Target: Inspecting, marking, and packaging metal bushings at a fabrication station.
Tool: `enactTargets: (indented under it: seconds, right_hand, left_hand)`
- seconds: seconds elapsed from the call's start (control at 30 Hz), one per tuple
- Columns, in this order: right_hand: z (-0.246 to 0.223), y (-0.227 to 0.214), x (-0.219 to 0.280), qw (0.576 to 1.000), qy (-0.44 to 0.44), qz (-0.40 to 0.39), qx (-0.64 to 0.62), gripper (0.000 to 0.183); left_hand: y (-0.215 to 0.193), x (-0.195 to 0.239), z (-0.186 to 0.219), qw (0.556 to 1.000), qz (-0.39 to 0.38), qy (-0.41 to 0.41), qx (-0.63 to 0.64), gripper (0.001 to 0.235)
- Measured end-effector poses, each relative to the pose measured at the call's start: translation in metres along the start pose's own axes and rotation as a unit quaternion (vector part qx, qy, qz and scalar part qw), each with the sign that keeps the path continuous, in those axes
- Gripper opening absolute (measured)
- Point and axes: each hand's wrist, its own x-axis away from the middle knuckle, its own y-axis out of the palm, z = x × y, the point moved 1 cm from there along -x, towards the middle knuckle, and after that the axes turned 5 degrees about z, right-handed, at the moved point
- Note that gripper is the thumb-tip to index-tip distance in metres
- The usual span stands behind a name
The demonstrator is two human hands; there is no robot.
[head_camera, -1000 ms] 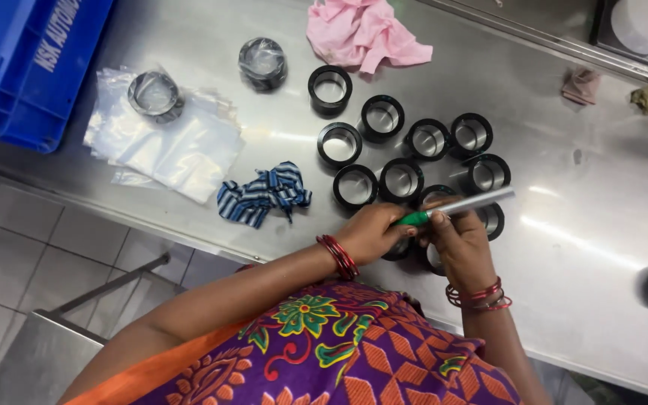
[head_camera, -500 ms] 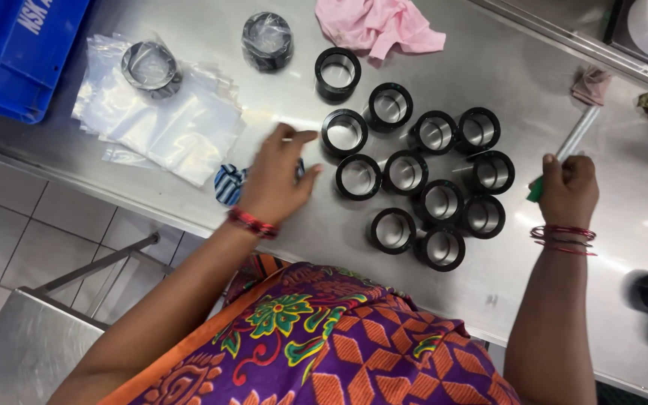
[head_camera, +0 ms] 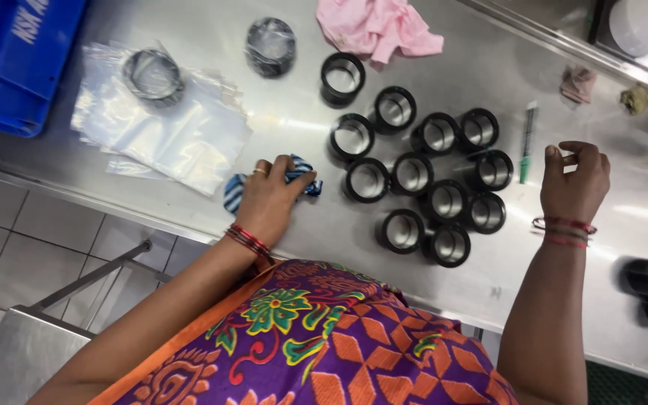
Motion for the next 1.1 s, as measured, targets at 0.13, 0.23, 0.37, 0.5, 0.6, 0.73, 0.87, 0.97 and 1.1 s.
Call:
enactTargets:
  seconds: [0.13, 0.23, 0.37, 0.5, 0.6, 0.73, 0.87, 0.97, 1.1]
  right_hand:
    - [-0.113, -0.006, 0.019, 0.96, 0.086, -0.108, -0.243, 0.02]
    - [-0.259, -0.014, 0.045, 0.929, -0.015, -0.208, -0.305, 0.047]
    - [-0.334, 0.03, 0.076, 0.893, -0.241, -0.205, -0.32, 0.075]
    - [-0.345, 0.056, 0.074, 0.931, -0.129, -0.164, -0.3, 0.071]
    - [-0.34, 0.065, 0.063, 0.935, -0.109, -0.158, -0.297, 0.056]
    - [-0.342, 0.076, 0.051, 0.939, -0.067, -0.17, -0.291, 0.027]
    - [-0.323, 0.106, 0.045, 0.946, 0.041, -0.164, -0.278, 0.022]
    - [-0.274, 0.145, 0.067, 0.911, 0.153, -0.164, -0.347, 0.036]
    - [-0.339, 0.118, 0.054, 0.708, 0.237, -0.227, -0.625, 0.046]
  left_hand:
    - [0.013, -0.005, -0.026, 0.986, -0.013, -0.079, 0.149, 0.048]
    - [0.036, -0.021, -0.043, 0.935, 0.039, -0.167, 0.312, 0.036]
    - [0.055, -0.046, -0.037, 0.731, -0.018, -0.2, 0.652, 0.041]
    - [0.0, -0.052, -0.021, 0.531, -0.175, -0.185, 0.808, 0.086]
    - [-0.009, -0.047, -0.037, 0.535, -0.242, -0.172, 0.791, 0.089]
    - [-0.035, -0.043, -0.069, 0.576, -0.289, -0.162, 0.747, 0.084]
    - [-0.069, -0.033, -0.108, 0.526, -0.298, -0.024, 0.796, 0.082]
    - [-0.077, -0.039, -0.132, 0.691, -0.214, 0.006, 0.691, 0.068]
    - [-0.059, -0.048, -0.14, 0.726, -0.145, -0.098, 0.665, 0.071]
